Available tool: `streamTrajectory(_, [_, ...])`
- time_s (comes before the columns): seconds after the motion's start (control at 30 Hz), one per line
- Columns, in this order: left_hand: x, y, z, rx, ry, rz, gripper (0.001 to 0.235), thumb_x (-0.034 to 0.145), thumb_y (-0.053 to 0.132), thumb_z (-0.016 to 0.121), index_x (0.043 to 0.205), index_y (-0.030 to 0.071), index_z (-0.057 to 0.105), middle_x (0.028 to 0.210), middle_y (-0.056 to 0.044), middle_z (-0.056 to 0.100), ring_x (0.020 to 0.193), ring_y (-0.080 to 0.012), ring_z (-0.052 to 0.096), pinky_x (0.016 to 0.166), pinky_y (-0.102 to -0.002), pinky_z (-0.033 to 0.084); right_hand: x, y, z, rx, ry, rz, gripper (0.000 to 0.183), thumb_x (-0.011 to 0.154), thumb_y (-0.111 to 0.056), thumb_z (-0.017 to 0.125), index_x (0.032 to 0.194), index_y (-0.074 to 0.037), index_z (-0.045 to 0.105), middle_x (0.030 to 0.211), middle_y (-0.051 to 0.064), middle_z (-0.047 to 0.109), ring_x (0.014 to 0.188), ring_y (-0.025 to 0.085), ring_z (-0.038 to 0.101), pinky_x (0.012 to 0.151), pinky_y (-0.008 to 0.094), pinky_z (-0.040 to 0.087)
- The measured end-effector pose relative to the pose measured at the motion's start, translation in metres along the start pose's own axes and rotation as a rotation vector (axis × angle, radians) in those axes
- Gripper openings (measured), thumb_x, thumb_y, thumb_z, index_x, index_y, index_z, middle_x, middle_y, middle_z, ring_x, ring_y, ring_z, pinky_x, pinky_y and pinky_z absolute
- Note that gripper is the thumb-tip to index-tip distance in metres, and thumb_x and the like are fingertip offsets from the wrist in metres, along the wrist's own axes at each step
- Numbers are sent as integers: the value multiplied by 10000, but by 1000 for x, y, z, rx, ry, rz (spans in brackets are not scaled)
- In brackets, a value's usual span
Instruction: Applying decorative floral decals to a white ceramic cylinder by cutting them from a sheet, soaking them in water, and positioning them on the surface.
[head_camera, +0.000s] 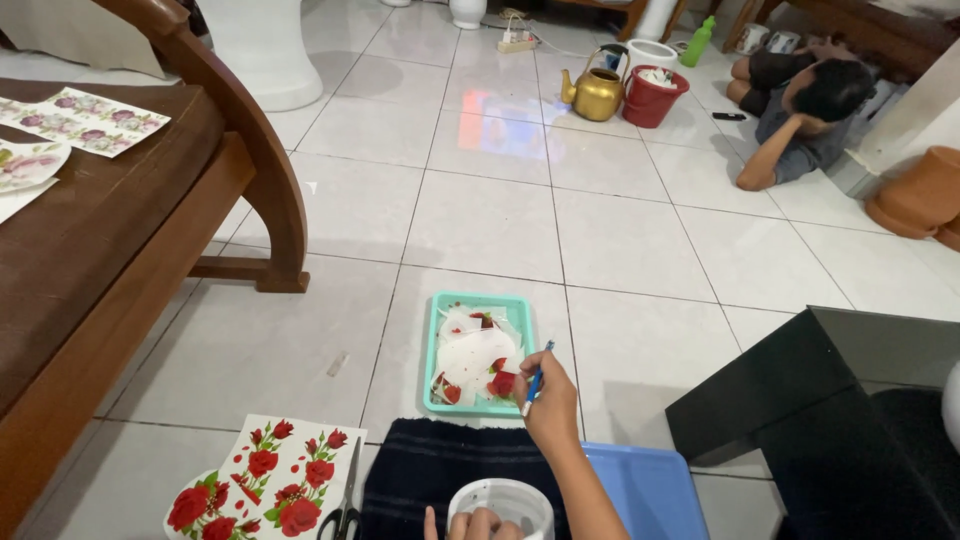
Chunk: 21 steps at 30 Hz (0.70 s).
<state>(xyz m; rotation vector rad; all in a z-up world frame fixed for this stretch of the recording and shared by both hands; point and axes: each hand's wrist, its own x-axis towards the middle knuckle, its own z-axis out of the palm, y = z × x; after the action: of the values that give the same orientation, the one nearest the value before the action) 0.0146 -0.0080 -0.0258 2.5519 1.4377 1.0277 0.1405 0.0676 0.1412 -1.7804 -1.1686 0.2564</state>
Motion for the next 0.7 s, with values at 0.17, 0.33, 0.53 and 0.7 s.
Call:
streamTrajectory(0.17, [1, 5, -2, -16, -10, -86, 118, 565, 204, 762, 556, 267, 663, 554, 77, 485, 568, -91, 475, 924, -811, 166, -19, 10, -27, 67, 28, -71, 215, 705, -29, 613, 903, -96, 568, 909, 26, 691, 835, 167, 645, 755, 282, 497])
streamTrajectory(0.33, [14, 10, -29, -11, -326, -155, 108, 683, 186, 690, 738, 278, 698, 717, 45, 517, 738, -146, 470, 1022, -750, 89, -67, 13, -62, 247, 130, 158, 140, 766, -49, 672, 857, -55, 565, 781, 80, 698, 693, 122, 644, 647, 253, 516])
streamTrajectory(0.53, [65, 25, -104, -100, -1007, -234, 448, 775, 410, 685, 1153, 306, 467, 1113, 33, 376, 1139, -195, 286, 1046, -693, -48, -155, 148, -38, 141, 166, 293, 152, 712, -97, 721, 716, -73, 570, 550, 25, 495, 479, 110, 490, 524, 242, 421])
streamTrajectory(0.7, [64, 25, -111, -180, -962, -137, 558, 714, 443, 742, 1151, 214, 482, 1117, -25, 391, 1118, -234, 310, 990, -736, -67, -208, 257, 3, 225, 347, 193, 165, 657, -45, 708, 688, -73, 548, 447, 6, 487, 386, 82, 441, 459, 213, 438])
